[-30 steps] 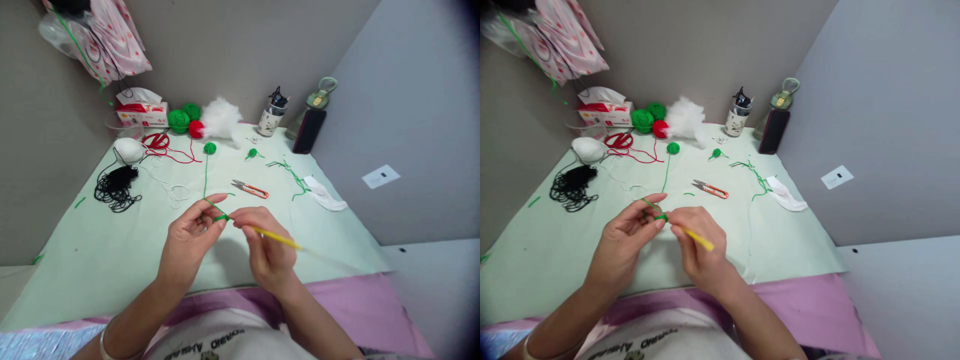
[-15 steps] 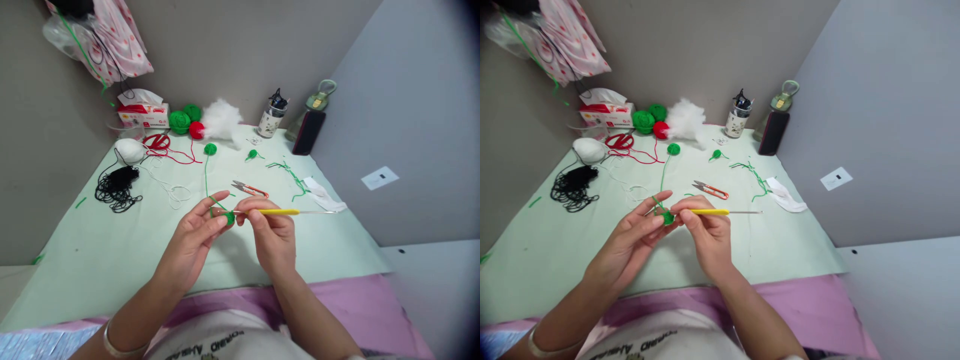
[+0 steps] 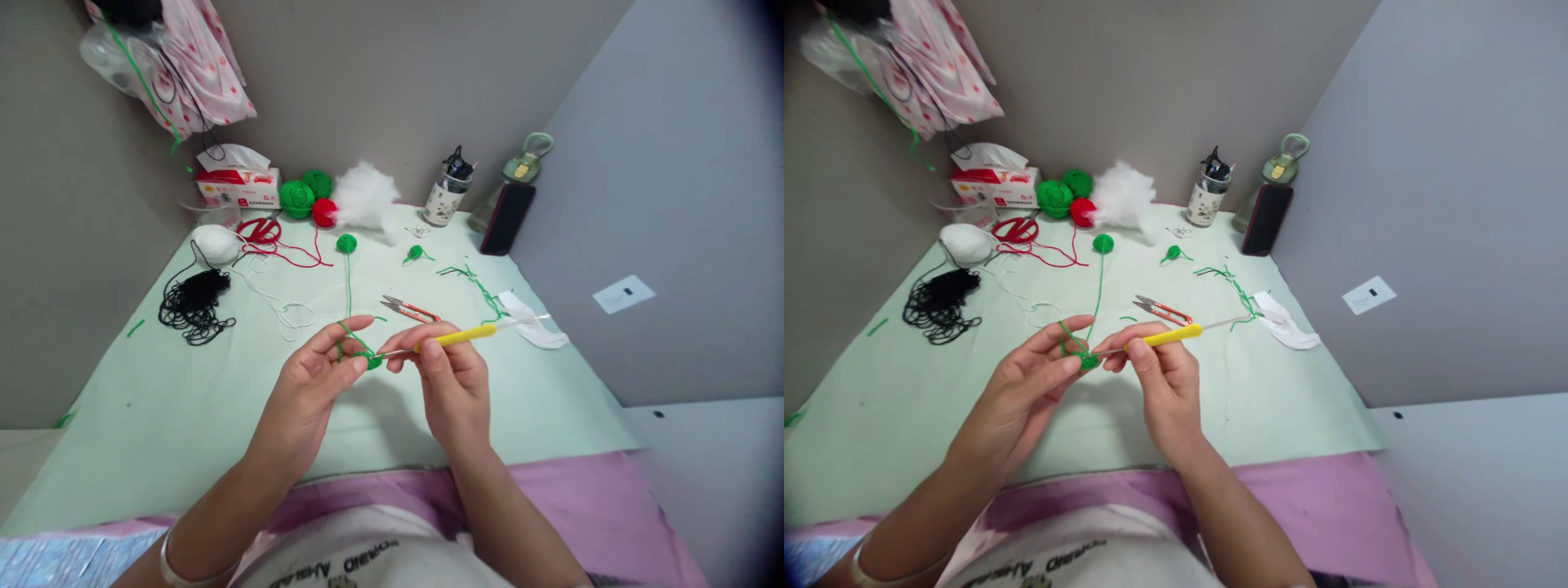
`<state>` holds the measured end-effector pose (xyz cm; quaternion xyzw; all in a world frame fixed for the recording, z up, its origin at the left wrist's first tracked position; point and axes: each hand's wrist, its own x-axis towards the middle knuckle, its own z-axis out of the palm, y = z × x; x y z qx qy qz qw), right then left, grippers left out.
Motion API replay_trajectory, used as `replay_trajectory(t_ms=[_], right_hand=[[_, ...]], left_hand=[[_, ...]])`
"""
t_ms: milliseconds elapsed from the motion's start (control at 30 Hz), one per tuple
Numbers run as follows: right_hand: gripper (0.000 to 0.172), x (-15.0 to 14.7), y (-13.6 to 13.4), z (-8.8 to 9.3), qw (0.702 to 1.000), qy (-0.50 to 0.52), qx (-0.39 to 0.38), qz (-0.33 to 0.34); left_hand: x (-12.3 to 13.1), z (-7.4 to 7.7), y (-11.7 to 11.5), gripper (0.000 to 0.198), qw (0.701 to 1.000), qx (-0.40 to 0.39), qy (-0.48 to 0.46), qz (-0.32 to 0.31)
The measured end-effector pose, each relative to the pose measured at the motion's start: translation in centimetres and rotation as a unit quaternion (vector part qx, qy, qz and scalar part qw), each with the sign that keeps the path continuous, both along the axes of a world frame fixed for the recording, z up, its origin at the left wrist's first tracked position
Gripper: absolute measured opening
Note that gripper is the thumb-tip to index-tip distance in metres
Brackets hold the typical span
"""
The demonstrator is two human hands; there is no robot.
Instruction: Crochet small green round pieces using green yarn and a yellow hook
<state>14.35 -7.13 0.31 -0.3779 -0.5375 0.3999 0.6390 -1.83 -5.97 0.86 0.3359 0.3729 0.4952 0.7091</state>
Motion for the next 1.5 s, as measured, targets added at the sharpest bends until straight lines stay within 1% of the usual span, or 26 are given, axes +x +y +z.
replay_trajectory(t_ms=[100, 167, 233, 300, 333, 367, 400, 433, 500, 533, 567, 633, 700, 800, 833, 900, 933, 967, 1000, 1067, 1133, 1167, 1200, 1267, 1367, 1500], right_hand=[[0.021, -0.1, -0.6, 0.0, 0.989, -0.112, 0.088, -0.046], [0.024, -0.1, -0.8, -0.3, 0.962, -0.198, 0.177, -0.07], [0.028, -0.2, -0.9, -0.8, 0.924, -0.277, 0.244, -0.096], [0.032, -0.2, -1.0, -1.2, 0.888, -0.349, 0.272, -0.127], [0.034, -0.2, -1.0, -1.3, 0.875, -0.373, 0.274, -0.14], [0.034, -0.2, -1.1, -1.3, 0.871, -0.383, 0.269, -0.15], [0.034, -0.2, -1.1, -1.3, 0.878, -0.373, 0.26, -0.15], [0.033, -0.1, -1.1, -1.1, 0.897, -0.34, 0.244, -0.144], [0.028, 0.0, -0.9, -0.7, 0.948, -0.228, 0.187, -0.123], [0.024, 0.1, -0.7, -0.5, 0.968, -0.164, 0.152, -0.109], [0.021, 0.1, -0.5, -0.3, 0.982, -0.108, 0.123, -0.093], [0.017, 0.0, 0.0, -0.1, 0.994, -0.042, 0.084, -0.053], [0.015, -0.2, 0.3, -0.2, 0.996, -0.036, 0.069, -0.034], [0.018, -0.5, 0.1, -0.6, 0.988, -0.105, 0.096, -0.064], [0.022, -0.5, -0.2, -0.7, 0.978, -0.147, 0.122, -0.084], [0.033, -0.5, -0.6, -1.1, 0.944, -0.246, 0.185, -0.121], [0.037, -0.4, -0.8, -1.1, 0.927, -0.282, 0.211, -0.131], [0.039, -0.2, -0.8, -1.2, 0.918, -0.301, 0.223, -0.132], [0.039, 0.0, -0.8, -1.1, 0.923, -0.289, 0.216, -0.131], [0.03, 0.5, -0.5, -0.9, 0.96, -0.204, 0.156, -0.11], [0.018, 0.8, 0.0, -0.7, 0.99, -0.084, 0.082, -0.077], [0.015, 0.8, 0.1, -0.7, 0.997, -0.035, 0.052, -0.055], [0.015, 0.8, 0.2, -0.7, 0.999, -0.004, 0.03, -0.03], [0.013, 0.6, 0.3, -0.8, 1.0, 0.014, 0.005, 0.006], [0.013, 0.5, 0.2, -1.0, 0.999, 0.031, -0.015, 0.012], [0.013, 0.6, 0.2, -1.1, 0.997, 0.067, -0.041, 0.028]], left_hand=[[0.1, -0.2, -0.2, 0.032, 0.998, 0.039, 0.038, 0.029], [0.2, -0.4, -0.4, 0.032, 0.995, 0.064, 0.066, 0.049], [0.5, -0.5, -0.5, 0.036, 0.992, 0.077, 0.08, 0.067], [0.7, -0.4, -0.6, 0.043, 0.993, 0.067, 0.057, 0.073], [0.7, -0.3, -0.6, 0.047, 0.997, 0.048, 0.028, 0.062], [0.7, -0.2, -0.5, 0.049, 0.999, 0.021, -0.008, 0.043], [0.7, -0.1, -0.4, 0.049, 0.999, -0.016, -0.045, 0.012], [0.6, 0.0, -0.2, 0.048, 0.996, -0.05, -0.078, -0.017], [0.4, 0.3, 0.1, 0.044, 0.987, -0.096, -0.116, -0.048], [0.2, 0.4, 0.2, 0.043, 0.987, -0.099, -0.121, -0.043], [0.2, 0.4, 0.3, 0.043, 0.988, -0.092, -0.117, -0.032], [0.2, 0.5, 0.2, 0.045, 0.994, -0.061, -0.091, -0.015], [0.4, 0.5, 0.1, 0.044, 0.998, -0.028, -0.059, -0.013], [0.9, 0.3, -0.2, 0.044, 0.999, -0.003, -0.033, -0.004], [1.0, 0.2, -0.2, 0.045, 0.999, -0.003, -0.036, 0.005], [1.0, 0.1, -0.1, 0.049, 0.998, -0.025, -0.059, 0.005], [1.0, 0.1, -0.1, 0.048, 0.996, -0.048, -0.078, -0.008], [0.9, 0.0, 0.1, 0.046, 0.992, -0.076, -0.1, -0.025], [0.7, 0.0, 0.2, 0.044, 0.986, -0.104, -0.12, -0.041], [0.5, 0.0, 0.5, 0.037, 0.978, -0.136, -0.146, -0.056], [0.4, 0.1, 0.6, 0.035, 0.981, -0.123, -0.14, -0.048], [0.4, 0.0, 0.6, 0.035, 0.986, -0.105, -0.125, -0.042], [0.5, 0.0, 0.5, 0.035, 0.99, -0.083, -0.105, -0.04], [0.7, -0.1, 0.2, 0.037, 0.997, -0.042, -0.058, -0.036], [0.8, -0.3, -0.1, 0.033, 0.999, -0.006, -0.004, -0.033], [0.7, -0.3, -0.1, 0.03, 0.999, 0.005, 0.011, -0.031]])
